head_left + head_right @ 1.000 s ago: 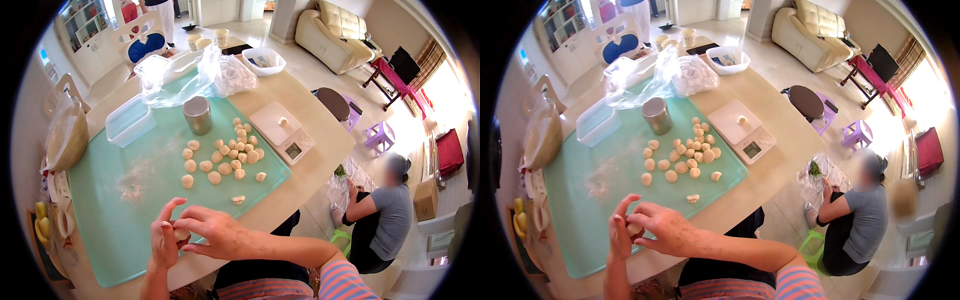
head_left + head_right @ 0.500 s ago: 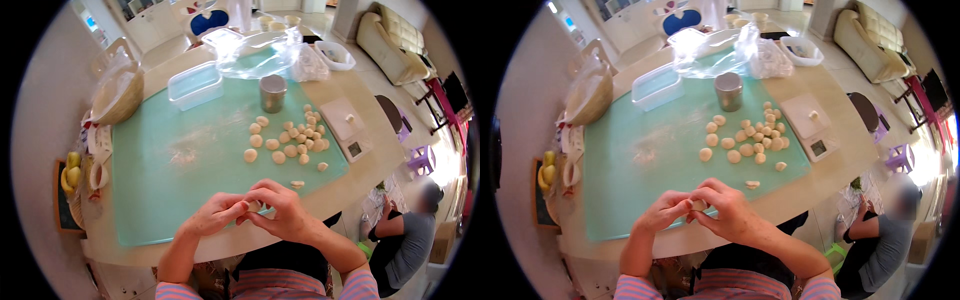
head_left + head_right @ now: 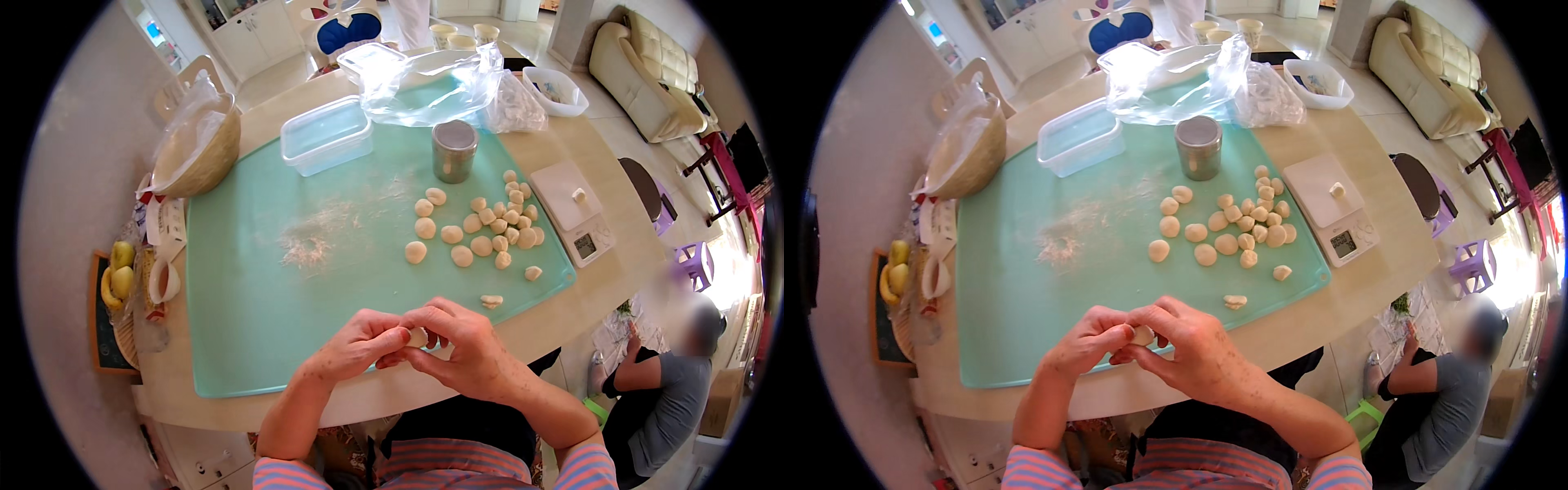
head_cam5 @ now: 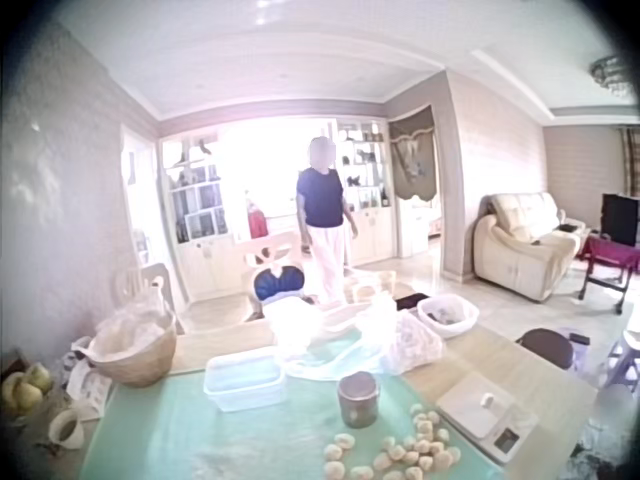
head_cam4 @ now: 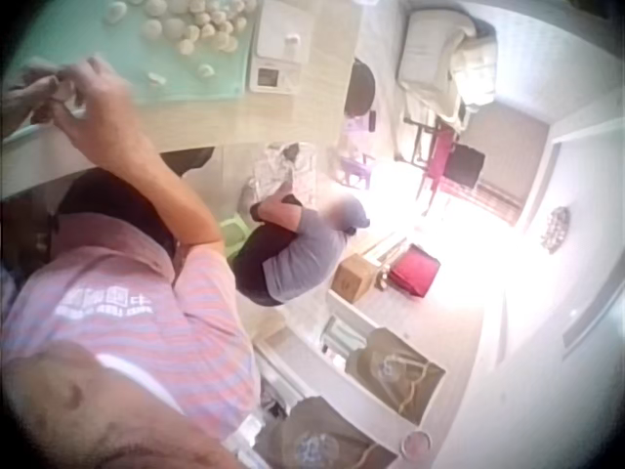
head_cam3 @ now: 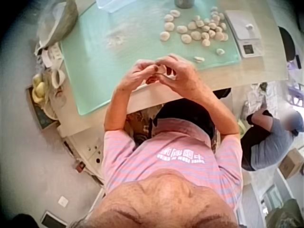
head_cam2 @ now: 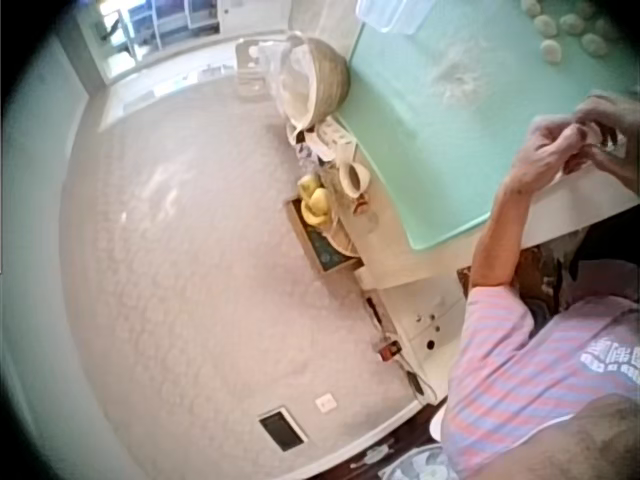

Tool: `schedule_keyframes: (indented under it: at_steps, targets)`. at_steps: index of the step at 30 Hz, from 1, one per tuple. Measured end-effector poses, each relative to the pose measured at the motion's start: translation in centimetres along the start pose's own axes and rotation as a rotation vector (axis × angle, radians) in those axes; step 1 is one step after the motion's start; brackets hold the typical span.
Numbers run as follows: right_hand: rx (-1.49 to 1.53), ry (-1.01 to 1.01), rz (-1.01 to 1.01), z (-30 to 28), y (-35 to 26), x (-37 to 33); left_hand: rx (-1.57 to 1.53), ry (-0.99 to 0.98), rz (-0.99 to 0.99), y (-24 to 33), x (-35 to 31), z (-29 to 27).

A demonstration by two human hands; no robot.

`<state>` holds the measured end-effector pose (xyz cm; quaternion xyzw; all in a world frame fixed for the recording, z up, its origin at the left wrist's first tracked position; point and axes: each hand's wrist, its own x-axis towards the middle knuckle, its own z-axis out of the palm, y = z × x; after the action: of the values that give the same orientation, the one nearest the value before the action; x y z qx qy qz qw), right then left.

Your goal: The person rolls a long piece of dough into small balls by hand on a green cutting board. They repeatedly tear off small pieces of dough, roll them into spheres, and place them on a digital scale to check the weight before setting them aside.

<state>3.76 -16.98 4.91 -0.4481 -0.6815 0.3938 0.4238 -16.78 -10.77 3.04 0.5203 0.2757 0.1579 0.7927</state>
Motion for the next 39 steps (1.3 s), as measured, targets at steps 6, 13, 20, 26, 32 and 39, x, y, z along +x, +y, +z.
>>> schedule_keyframes:
  at_steps: [6, 13, 20, 26, 32, 39]
  targets:
    - [0.022, -0.011, 0.064, 0.0, -0.3, 0.1, -0.050, 0.089, -0.067, -0.1, -0.3, 0.2]
    - [0.033, 0.099, 0.011, 0.8, 0.7, -0.1, -0.083, 0.219, -0.043, -1.1, 0.3, 1.1]
    - [-0.031, 0.168, -0.030, -5.9, 3.0, -1.1, -0.193, 0.337, 0.351, -0.7, -0.8, -0.8]
    - [-0.177, 0.812, 0.251, -22.3, 10.5, -1.4, 0.141, 0.335, 0.286, 0.2, 0.1, 1.5]
    - [-0.491, 0.565, 0.348, -24.4, 13.7, 0.6, 0.146, 0.346, 0.260, -0.1, 0.3, 0.7]
    - [-0.007, 0.403, 0.250, -24.7, 11.8, 1.6, 0.133, 0.339, 0.251, -0.3, 0.2, 0.5]
